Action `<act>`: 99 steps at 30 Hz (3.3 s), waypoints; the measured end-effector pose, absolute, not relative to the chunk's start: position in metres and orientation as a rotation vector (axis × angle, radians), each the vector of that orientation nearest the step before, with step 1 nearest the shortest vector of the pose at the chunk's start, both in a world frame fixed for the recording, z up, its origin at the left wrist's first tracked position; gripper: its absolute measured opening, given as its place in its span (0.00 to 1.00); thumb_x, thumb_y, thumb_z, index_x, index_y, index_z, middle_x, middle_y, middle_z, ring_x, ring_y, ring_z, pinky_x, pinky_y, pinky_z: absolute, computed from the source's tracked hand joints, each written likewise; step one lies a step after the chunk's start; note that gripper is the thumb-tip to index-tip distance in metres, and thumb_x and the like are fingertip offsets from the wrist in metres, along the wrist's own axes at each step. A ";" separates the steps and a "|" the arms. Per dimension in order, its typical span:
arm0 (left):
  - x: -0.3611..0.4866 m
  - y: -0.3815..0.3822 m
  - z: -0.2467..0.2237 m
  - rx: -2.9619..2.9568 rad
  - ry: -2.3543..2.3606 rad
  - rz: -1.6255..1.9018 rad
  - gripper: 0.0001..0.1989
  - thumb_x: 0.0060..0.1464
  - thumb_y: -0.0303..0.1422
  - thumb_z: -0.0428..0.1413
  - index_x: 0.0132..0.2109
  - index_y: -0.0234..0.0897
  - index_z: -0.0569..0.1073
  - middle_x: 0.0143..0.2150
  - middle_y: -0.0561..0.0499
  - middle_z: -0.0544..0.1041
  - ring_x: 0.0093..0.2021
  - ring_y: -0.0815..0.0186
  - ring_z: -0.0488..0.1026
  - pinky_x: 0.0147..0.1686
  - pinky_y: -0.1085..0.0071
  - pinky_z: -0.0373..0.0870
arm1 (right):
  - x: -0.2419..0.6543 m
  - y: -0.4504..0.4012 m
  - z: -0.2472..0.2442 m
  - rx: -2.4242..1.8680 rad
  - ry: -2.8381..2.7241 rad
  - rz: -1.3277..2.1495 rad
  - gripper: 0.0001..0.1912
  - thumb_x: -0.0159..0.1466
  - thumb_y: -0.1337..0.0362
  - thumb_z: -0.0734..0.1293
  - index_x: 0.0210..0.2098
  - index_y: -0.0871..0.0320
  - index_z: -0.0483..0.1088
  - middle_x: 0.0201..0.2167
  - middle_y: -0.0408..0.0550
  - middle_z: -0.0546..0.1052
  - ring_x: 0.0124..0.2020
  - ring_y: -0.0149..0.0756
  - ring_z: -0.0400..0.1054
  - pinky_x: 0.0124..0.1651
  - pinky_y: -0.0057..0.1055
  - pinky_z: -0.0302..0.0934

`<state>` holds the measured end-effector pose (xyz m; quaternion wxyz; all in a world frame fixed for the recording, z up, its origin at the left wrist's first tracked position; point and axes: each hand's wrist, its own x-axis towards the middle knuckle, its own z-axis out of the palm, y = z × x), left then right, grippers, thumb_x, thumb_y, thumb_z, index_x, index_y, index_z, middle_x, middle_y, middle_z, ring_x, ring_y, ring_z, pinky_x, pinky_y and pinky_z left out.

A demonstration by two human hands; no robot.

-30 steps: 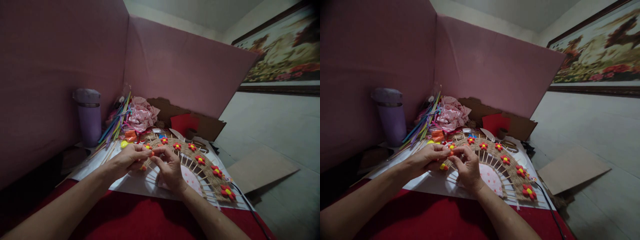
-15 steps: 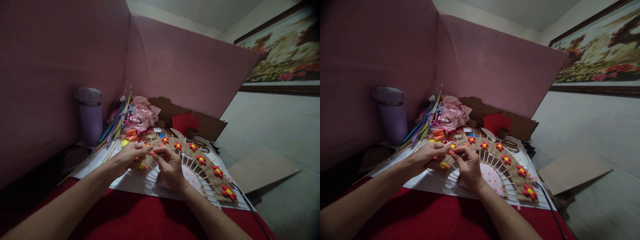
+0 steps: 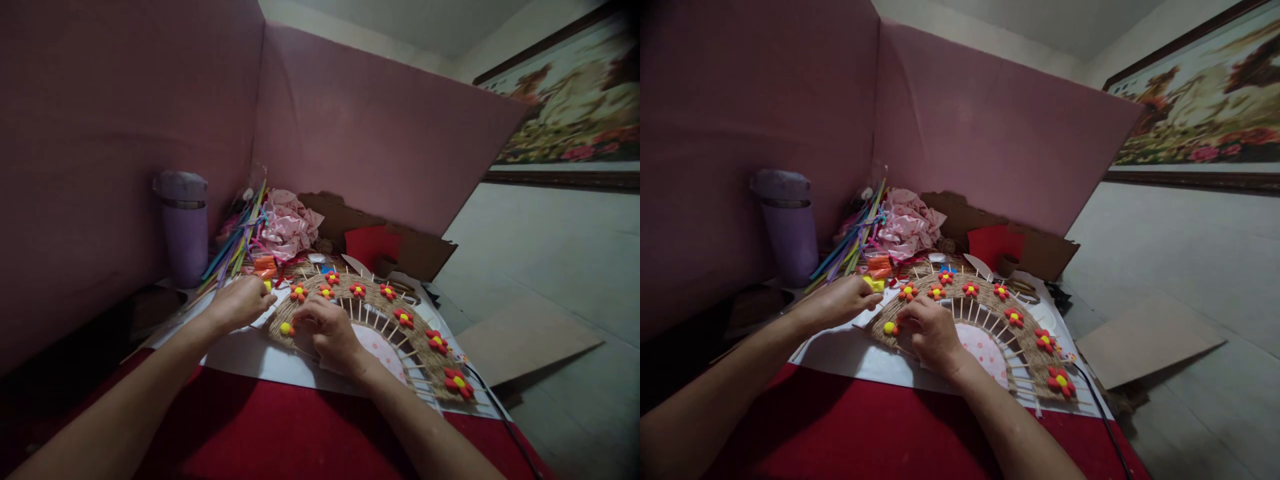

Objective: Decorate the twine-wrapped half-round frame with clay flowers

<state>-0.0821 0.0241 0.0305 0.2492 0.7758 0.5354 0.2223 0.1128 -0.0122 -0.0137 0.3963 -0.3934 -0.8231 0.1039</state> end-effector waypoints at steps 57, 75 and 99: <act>-0.077 0.029 0.023 2.123 1.355 0.343 0.15 0.44 0.33 0.45 0.24 0.31 0.75 0.17 0.54 0.61 0.20 0.71 0.57 0.21 0.72 0.50 | 0.119 -0.026 -0.007 -1.053 -2.285 -0.119 0.07 0.51 0.74 0.61 0.25 0.58 0.69 0.26 0.45 0.70 0.29 0.32 0.63 0.31 0.27 0.54; -0.078 0.030 0.023 2.147 1.329 0.341 0.15 0.44 0.33 0.45 0.23 0.32 0.74 0.17 0.54 0.62 0.21 0.70 0.58 0.21 0.72 0.51 | 0.118 -0.021 -0.004 -1.031 -2.367 -0.056 0.10 0.56 0.72 0.63 0.37 0.56 0.70 0.35 0.47 0.70 0.35 0.33 0.64 0.35 0.28 0.58; -0.075 0.026 0.024 2.110 1.382 0.335 0.13 0.41 0.32 0.45 0.22 0.32 0.72 0.16 0.55 0.58 0.20 0.71 0.55 0.21 0.73 0.49 | 0.110 -0.017 -0.008 -1.091 -2.342 -0.062 0.07 0.55 0.75 0.63 0.31 0.58 0.67 0.31 0.45 0.70 0.33 0.32 0.63 0.33 0.27 0.55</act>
